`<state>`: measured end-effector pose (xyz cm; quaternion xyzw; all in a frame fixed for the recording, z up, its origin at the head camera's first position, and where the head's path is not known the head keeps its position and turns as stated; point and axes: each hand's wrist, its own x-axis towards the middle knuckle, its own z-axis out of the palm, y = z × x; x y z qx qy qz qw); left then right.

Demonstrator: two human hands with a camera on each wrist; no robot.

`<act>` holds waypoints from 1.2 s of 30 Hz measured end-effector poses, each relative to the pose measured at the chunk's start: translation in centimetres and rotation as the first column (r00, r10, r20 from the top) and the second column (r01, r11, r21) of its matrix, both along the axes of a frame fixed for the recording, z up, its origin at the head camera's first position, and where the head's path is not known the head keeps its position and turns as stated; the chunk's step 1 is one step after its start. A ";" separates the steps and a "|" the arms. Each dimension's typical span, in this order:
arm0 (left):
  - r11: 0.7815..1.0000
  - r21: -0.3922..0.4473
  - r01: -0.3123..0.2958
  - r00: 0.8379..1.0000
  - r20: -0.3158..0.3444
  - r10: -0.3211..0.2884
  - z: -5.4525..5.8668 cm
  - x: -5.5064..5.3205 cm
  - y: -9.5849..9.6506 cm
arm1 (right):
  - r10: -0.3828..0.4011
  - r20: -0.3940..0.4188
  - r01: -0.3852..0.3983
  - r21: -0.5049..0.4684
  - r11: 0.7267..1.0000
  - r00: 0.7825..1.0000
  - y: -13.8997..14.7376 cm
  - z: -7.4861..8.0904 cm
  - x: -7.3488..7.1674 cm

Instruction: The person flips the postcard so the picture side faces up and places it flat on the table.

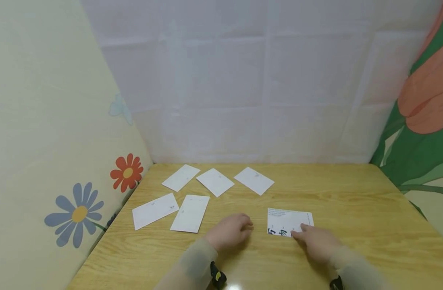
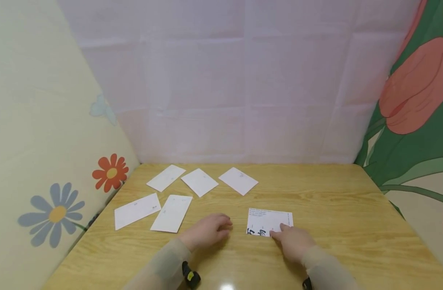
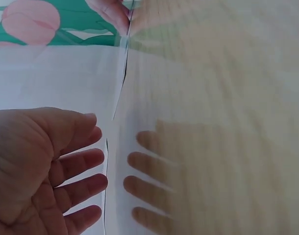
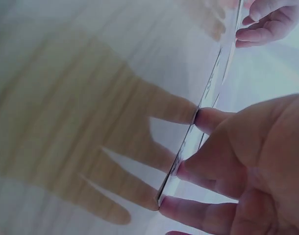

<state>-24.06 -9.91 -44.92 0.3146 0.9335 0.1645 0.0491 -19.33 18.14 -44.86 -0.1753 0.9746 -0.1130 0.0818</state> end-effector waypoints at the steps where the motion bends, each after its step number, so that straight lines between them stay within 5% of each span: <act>1: 1.000 -0.003 -0.008 1.000 0.003 0.008 0.0 -0.2 0.2 | -0.009 0.005 0.009 -0.002 1.000 1.000 0.3 0.0 -0.1; 19: 0.995 -0.048 -0.088 0.993 0.068 0.092 0.0 -4.2 3.2 | -0.105 0.078 0.101 0.052 0.994 0.991 4.9 0.2 -2.5; 36: 0.980 -0.177 -0.089 0.995 0.028 0.096 0.4 -6.0 6.4 | -0.178 0.125 0.170 0.072 0.983 0.976 6.9 -0.2 -4.0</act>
